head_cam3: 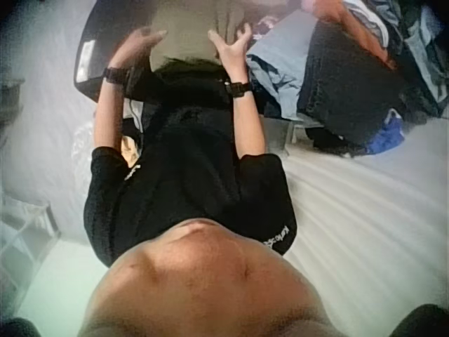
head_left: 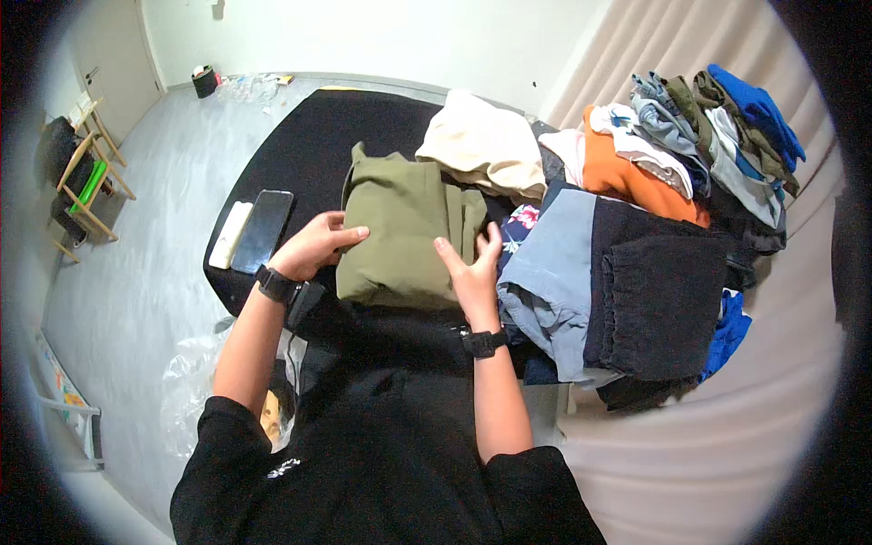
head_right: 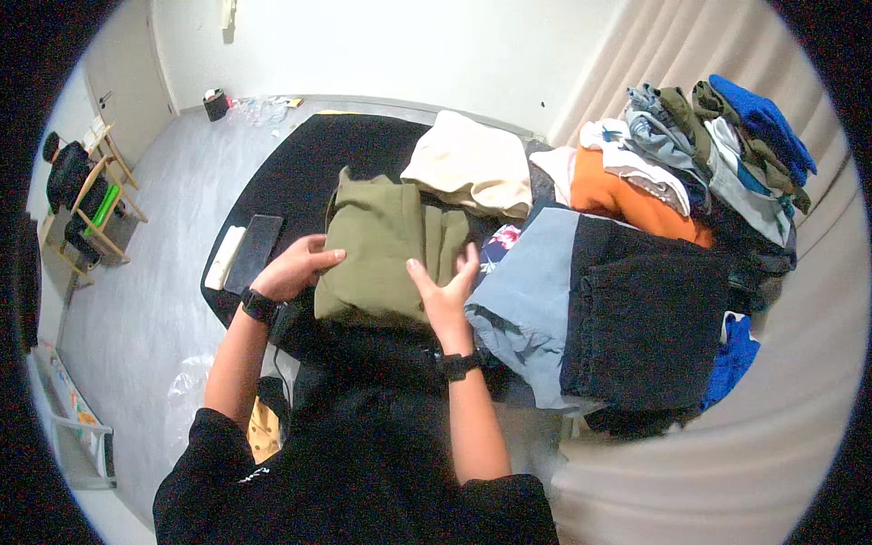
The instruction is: The recorder is taking clothes out of a plastic bag and folding them on a table.
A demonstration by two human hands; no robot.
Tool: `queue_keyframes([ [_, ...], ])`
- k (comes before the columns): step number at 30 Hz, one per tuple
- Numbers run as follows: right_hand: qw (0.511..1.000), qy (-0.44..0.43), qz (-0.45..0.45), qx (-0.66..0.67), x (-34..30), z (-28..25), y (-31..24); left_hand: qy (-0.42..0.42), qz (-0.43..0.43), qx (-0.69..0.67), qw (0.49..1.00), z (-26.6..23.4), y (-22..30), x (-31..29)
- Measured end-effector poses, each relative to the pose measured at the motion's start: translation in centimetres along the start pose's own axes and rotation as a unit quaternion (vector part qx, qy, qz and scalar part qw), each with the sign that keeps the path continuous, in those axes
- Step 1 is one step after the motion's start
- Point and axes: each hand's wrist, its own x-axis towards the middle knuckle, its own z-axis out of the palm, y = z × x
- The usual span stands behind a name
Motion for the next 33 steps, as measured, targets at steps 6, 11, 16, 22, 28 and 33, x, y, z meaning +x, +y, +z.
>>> queue_keyframes([
  [6, 0.981, -0.124, 0.065, 0.135, -1.1, -1.1, -0.9, -0.072, 0.015, -0.08, 0.994, 1.9, 0.4, -2.2],
  [11, 0.979, -0.11, -0.019, 0.169, -2.4, -1.8, -5.9, -0.055, 0.107, -0.072, 0.99, 3.5, 2.9, -4.8],
  [16, 0.974, 0.044, -0.224, 0.017, 2.8, -4.3, -12.9, -0.061, 0.272, -0.095, 0.956, 4.7, 10.1, -1.5],
  [22, 0.944, 0.132, -0.124, -0.277, 12.2, -5.3, -14.3, 0.104, 0.25, 0.056, 0.961, 6.8, 13.9, 12.4],
  [28, 0.94, -0.095, -0.067, -0.32, 5.2, -2.5, -8.0, -0.002, 0.07, 0.114, 0.991, 6.0, 5.7, 16.3],
  [33, 0.949, -0.121, -0.122, -0.263, 2.1, -0.7, -6.0, 0.075, 0.314, 0.326, 0.888, 4.8, 2.2, 18.5],
])
